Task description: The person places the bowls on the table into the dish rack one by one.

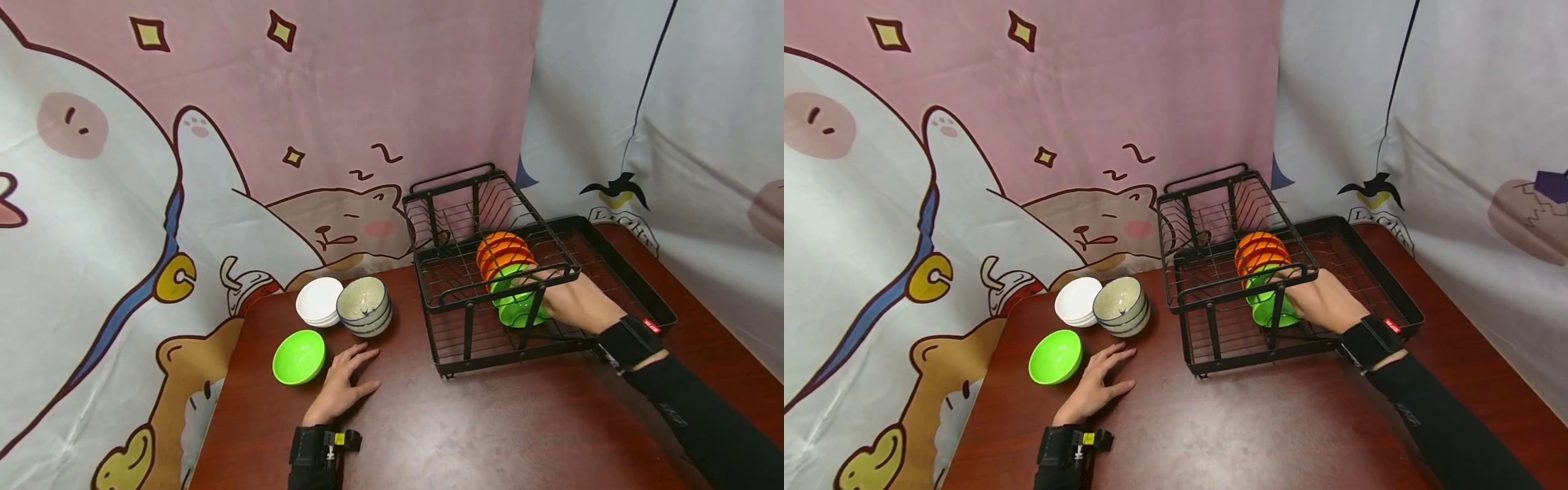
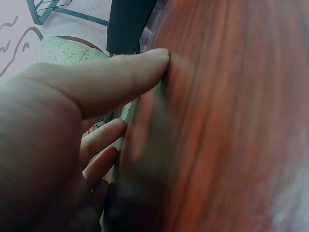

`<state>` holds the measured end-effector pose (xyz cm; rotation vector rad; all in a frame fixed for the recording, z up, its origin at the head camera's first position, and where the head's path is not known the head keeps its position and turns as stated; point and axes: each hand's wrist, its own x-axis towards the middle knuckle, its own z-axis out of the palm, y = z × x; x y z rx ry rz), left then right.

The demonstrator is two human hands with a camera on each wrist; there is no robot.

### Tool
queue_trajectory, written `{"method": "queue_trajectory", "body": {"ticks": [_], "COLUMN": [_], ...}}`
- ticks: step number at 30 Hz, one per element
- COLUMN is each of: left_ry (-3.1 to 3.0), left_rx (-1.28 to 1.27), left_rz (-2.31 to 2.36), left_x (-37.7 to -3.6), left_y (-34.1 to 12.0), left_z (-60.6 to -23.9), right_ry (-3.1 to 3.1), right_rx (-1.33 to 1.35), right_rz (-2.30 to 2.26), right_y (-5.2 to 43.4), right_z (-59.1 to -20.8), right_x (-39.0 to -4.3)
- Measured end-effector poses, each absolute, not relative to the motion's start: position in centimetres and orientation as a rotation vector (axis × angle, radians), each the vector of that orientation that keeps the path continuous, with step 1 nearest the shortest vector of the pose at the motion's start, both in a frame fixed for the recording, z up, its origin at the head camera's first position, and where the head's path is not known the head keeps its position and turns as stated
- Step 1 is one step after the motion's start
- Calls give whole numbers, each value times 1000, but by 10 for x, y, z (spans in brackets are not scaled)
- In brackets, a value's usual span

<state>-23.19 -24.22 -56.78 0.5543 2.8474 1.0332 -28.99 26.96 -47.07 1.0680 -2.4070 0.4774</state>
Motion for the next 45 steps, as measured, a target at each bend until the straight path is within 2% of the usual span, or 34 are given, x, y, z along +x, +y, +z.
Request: {"method": "queue_trajectory", "body": {"ticks": [4, 24, 29, 35, 37, 43, 45], "left_ry": [2817, 2797, 2821, 3083, 3242, 3397, 3285], "left_rx": [505, 491, 483, 498, 393, -429, -588], "left_rz": [1050, 1082, 1102, 1158, 1153, 1139, 1164], "left_x": [-232, -230, -225, -217, -217, -218, -217], "left_y": [-242, -241, -238, -245, -255, -300, -312], "left_z": [-567, -558, -538, -491, -484, -494, -502], "right_ry": [-2405, -2489, -2481, -2534, -2571, -2676, -2730], "right_rx": [906, 826, 756, 541, 454, 269, 226], "right_rz": [340, 342, 369, 466, 538, 791, 859], "right_y": [263, 273, 281, 297, 303, 315, 317], "right_z": [-483, -470, -462, -445, -442, -450, -454], "right_x": [-286, -283, -279, -277, -276, -278, -278]}}
